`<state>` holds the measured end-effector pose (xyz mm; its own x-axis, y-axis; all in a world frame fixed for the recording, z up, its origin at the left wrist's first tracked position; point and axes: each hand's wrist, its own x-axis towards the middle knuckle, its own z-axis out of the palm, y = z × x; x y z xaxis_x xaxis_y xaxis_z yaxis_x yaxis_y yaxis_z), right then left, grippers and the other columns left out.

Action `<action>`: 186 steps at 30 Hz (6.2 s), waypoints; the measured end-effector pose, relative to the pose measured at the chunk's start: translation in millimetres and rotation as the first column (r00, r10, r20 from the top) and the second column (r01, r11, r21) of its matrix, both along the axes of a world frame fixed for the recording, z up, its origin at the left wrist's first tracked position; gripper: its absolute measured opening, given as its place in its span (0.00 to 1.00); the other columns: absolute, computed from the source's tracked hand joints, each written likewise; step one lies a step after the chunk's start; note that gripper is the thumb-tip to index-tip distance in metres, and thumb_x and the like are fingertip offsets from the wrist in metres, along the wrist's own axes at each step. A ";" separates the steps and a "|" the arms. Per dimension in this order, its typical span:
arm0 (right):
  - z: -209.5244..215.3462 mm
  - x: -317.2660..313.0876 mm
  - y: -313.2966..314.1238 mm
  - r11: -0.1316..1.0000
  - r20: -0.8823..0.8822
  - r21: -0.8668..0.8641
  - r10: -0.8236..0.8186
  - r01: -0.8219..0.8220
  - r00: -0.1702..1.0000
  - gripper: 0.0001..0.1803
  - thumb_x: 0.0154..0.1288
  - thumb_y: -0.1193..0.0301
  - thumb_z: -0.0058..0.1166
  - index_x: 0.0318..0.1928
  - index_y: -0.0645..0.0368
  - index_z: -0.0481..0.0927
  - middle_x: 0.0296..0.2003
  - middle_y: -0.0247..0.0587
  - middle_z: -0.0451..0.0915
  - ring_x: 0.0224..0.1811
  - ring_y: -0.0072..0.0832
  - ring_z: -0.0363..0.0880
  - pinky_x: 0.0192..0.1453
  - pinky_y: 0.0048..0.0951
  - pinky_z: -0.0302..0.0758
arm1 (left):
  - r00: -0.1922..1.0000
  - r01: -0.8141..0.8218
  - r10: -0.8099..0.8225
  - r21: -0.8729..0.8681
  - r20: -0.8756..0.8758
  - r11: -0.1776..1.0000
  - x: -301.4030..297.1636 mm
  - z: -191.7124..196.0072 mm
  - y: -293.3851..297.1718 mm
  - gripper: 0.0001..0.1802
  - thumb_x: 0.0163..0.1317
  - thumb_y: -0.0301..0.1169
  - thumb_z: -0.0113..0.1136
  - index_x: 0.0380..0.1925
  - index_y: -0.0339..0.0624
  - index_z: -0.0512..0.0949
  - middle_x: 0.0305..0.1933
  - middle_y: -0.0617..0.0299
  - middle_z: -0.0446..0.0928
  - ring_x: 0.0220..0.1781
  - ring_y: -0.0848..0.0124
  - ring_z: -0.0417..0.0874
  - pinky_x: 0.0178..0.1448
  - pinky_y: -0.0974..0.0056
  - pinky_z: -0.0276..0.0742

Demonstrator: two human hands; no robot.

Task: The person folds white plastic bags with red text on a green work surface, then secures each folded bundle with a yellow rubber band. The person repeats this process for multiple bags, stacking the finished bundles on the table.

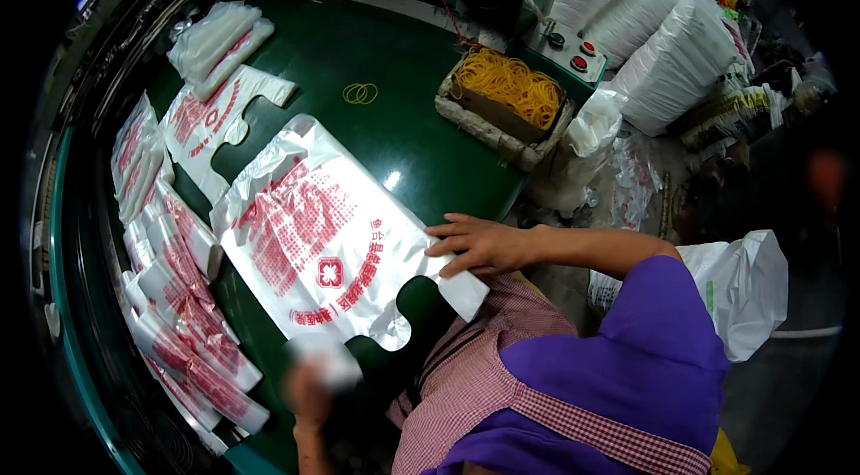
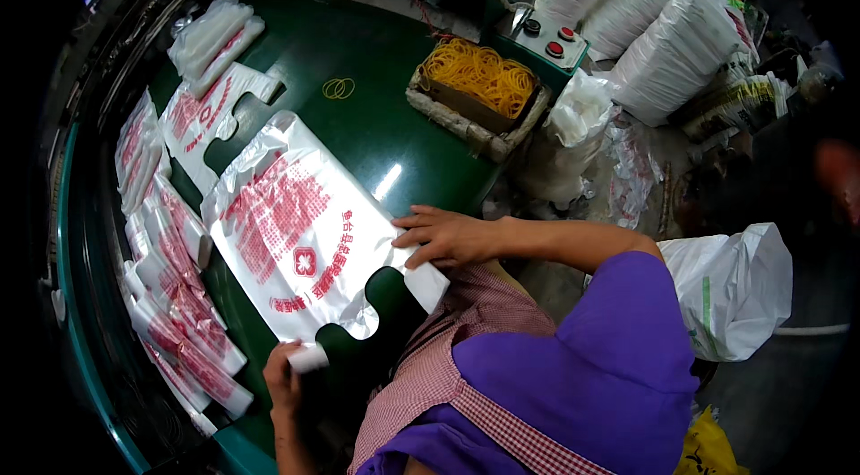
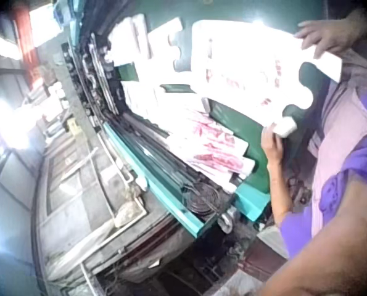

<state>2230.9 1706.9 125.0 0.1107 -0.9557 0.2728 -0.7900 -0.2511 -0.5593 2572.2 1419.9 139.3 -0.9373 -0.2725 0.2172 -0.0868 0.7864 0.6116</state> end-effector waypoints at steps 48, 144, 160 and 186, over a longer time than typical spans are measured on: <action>-22.6 44.8 -114.6 0.971 0.919 0.155 -0.073 0.184 -0.388 0.36 0.62 0.50 0.58 0.59 0.63 0.63 0.51 0.45 0.75 0.51 0.32 0.76 0.57 0.36 0.74 | 0.920 -0.011 -0.078 0.225 0.384 0.974 -103.9 19.8 -40.3 0.19 0.59 0.26 0.55 0.53 0.39 0.73 0.53 0.53 0.76 0.55 0.53 0.74 0.62 0.59 0.66; -40.3 -62.2 -446.4 0.751 -0.356 -0.479 -0.639 0.455 0.681 0.26 0.63 0.62 0.53 0.59 0.58 0.68 0.59 0.53 0.67 0.63 0.46 0.63 0.65 0.47 0.61 | 0.872 -0.470 0.479 -0.455 -0.104 0.757 -20.9 -18.0 -90.8 0.14 0.50 0.31 0.57 0.39 0.47 0.80 0.58 0.63 0.74 0.69 0.60 0.64 0.73 0.43 0.43; -11.0 -4.1 -276.5 0.969 -0.325 -0.150 -0.237 0.198 0.915 0.05 0.50 0.79 0.48 0.30 0.63 0.70 0.33 0.46 0.73 0.38 0.43 0.71 0.41 0.39 0.74 | 0.882 -0.439 0.460 -0.533 -0.102 0.724 -24.8 -20.2 -89.4 0.17 0.52 0.28 0.56 0.44 0.46 0.78 0.59 0.61 0.73 0.71 0.58 0.62 0.74 0.43 0.39; 24.0 4.8 2.7 0.996 -0.038 0.079 -0.028 0.031 0.999 0.14 0.57 0.73 0.57 0.46 0.53 0.78 0.53 0.43 0.75 0.61 0.43 0.68 0.65 0.46 0.62 | 0.991 -0.058 0.017 0.310 0.133 0.949 -57.3 21.2 -12.2 0.10 0.58 0.28 0.59 0.37 0.35 0.76 0.29 0.52 0.78 0.30 0.63 0.80 0.37 0.65 0.73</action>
<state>2235.7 1709.6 149.1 0.0908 -0.9771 0.1922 -0.8169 -0.1835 -0.5468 2515.0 1407.6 160.5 -0.9394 -0.3428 -0.0050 -0.2058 0.5523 0.8078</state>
